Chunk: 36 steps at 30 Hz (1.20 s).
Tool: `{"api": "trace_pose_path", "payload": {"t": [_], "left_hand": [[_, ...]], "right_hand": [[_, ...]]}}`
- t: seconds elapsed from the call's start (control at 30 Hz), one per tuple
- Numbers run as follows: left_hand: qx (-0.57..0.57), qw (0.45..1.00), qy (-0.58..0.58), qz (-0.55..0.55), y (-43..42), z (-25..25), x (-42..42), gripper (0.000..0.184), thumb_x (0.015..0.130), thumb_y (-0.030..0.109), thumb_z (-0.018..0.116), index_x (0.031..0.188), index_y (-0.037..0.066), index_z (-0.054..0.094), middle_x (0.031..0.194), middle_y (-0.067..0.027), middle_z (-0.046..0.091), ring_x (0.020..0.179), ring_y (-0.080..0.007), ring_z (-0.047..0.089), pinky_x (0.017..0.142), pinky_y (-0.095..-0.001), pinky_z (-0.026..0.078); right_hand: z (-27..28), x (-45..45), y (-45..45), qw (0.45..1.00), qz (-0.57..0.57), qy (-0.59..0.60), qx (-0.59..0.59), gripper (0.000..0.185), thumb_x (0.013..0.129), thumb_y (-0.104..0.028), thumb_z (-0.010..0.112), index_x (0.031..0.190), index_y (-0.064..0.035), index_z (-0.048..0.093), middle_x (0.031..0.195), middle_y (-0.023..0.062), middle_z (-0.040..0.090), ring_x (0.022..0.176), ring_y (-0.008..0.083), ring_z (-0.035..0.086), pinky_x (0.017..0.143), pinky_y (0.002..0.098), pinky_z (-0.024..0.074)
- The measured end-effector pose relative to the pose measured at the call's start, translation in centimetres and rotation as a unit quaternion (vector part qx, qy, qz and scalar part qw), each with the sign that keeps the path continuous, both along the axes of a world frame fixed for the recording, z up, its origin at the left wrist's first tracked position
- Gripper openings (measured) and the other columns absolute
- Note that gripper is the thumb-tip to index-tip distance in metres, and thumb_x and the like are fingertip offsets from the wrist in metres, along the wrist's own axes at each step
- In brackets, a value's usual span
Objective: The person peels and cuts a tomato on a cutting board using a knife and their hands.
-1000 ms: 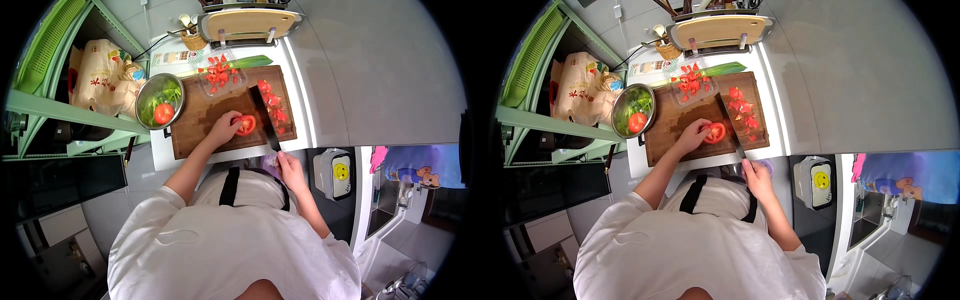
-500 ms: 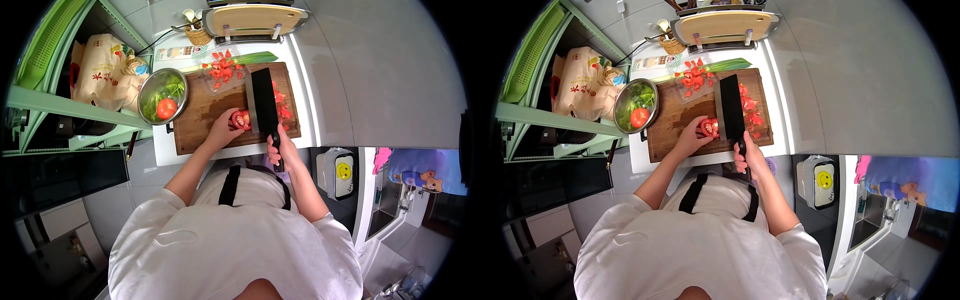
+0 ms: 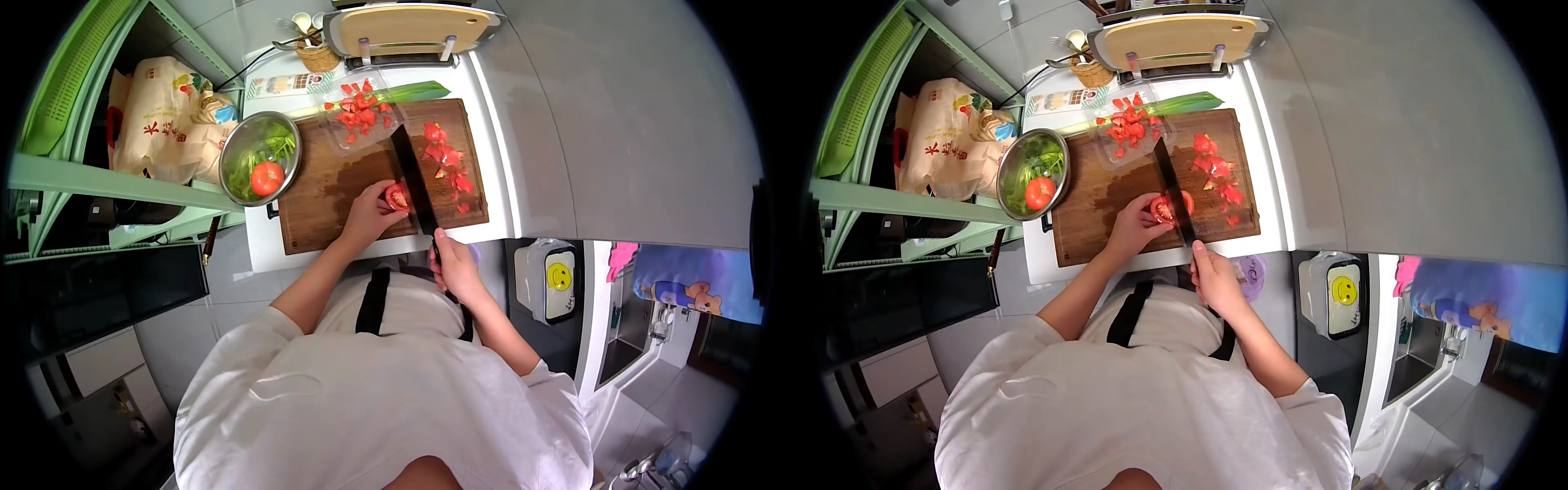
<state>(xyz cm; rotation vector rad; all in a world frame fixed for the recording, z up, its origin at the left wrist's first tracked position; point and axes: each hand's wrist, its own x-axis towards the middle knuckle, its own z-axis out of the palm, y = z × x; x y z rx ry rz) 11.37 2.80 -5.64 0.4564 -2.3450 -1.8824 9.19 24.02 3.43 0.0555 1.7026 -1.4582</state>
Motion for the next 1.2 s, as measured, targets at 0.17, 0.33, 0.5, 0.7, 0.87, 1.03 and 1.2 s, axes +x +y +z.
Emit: {"api": "trace_pose_path", "payload": {"t": [0.17, 0.33, 0.5, 0.7, 0.87, 1.03, 1.2], "left_hand": [[-0.039, 0.999, 0.016, 0.013, 0.3, 0.5, 0.0, 0.062, 0.071, 0.01, 0.085, 0.125, -0.001, 0.057, 0.101, -0.011, 0.062, 0.081, -0.0166, 0.069, 0.072, -0.0275, 0.057], [-0.055, 0.998, 0.024, 0.018, 0.4, 0.6, 0.0, 0.062, 0.07, 0.011, 0.086, 0.124, 0.0, 0.058, 0.102, -0.0108, 0.061, 0.082, -0.0171, 0.069, 0.072, -0.028, 0.057], [-0.043, 0.998, 0.042, 0.025, 0.8, 0.5, -0.2, 0.062, 0.069, 0.01, 0.086, 0.124, -0.001, 0.058, 0.104, -0.0115, 0.061, 0.081, -0.0178, 0.069, 0.073, -0.0284, 0.058], [-0.072, 0.996, 0.035, 0.034, 1.0, 0.7, -0.3, 0.06, 0.069, 0.008, 0.085, 0.123, -0.002, 0.059, 0.107, -0.0126, 0.062, 0.081, -0.0189, 0.069, 0.074, -0.0282, 0.058], [-0.09, 0.995, 0.045, 0.021, 0.9, 0.9, -0.4, 0.059, 0.07, 0.009, 0.085, 0.122, -0.002, 0.06, 0.107, -0.0128, 0.062, 0.081, -0.0193, 0.069, 0.074, -0.0285, 0.058], [-0.085, 0.995, 0.048, 0.023, 0.8, 0.7, -0.4, 0.059, 0.07, 0.009, 0.085, 0.122, -0.002, 0.06, 0.108, -0.0132, 0.062, 0.081, -0.0199, 0.069, 0.074, -0.029, 0.058], [-0.101, 0.992, 0.074, 0.023, 0.9, 0.7, -0.2, 0.058, 0.07, 0.01, 0.085, 0.121, -0.002, 0.06, 0.107, -0.0134, 0.063, 0.082, -0.0211, 0.069, 0.076, -0.0295, 0.058]], "right_hand": [[-1.5, 0.1, 0.5, 0.992, 0.042, 0.098, 0.066, 0.057, 0.102, -0.051, 0.043, 0.078, -0.0008, 0.056, 0.058, 0.0026, 0.05, 0.05, 0.0131, 0.047, 0.049, 0.0293, 0.0389], [-2.1, 0.6, -0.2, 0.984, 0.032, 0.162, 0.064, 0.053, 0.104, -0.046, 0.041, 0.074, -0.0036, 0.052, 0.057, -0.0014, 0.045, 0.044, 0.0076, 0.039, 0.042, 0.0255, 0.0319], [-1.6, 0.5, -0.7, 0.97, 0.045, 0.217, 0.104, 0.054, 0.105, -0.043, 0.042, 0.073, -0.0019, 0.053, 0.056, -0.0008, 0.045, 0.047, 0.0097, 0.041, 0.046, 0.0279, 0.0337], [-1.2, 0.2, -0.6, 0.967, 0.068, 0.205, 0.135, 0.058, 0.103, -0.043, 0.043, 0.084, 0.0095, 0.06, 0.068, 0.0281, 0.059, 0.07, 0.0444, 0.06, 0.068, 0.0477, 0.0453], [-1.5, -0.2, -1.3, 0.972, 0.054, 0.188, 0.127, 0.058, 0.103, -0.042, 0.043, 0.085, 0.0103, 0.061, 0.071, 0.0294, 0.06, 0.074, 0.0465, 0.06, 0.071, 0.0473, 0.0463], [-1.4, 0.2, -0.5, 0.963, 0.077, 0.219, 0.14, 0.06, 0.103, -0.043, 0.044, 0.086, 0.0111, 0.062, 0.072, 0.0309, 0.06, 0.075, 0.0479, 0.06, 0.072, 0.0474, 0.0467], [-1.7, -1.2, -2.3, 0.969, 0.069, 0.185, 0.149, 0.062, 0.102, -0.045, 0.044, 0.084, 0.0112, 0.062, 0.074, 0.033, 0.06, 0.079, 0.0502, 0.061, 0.073, 0.0497, 0.0464]]}}
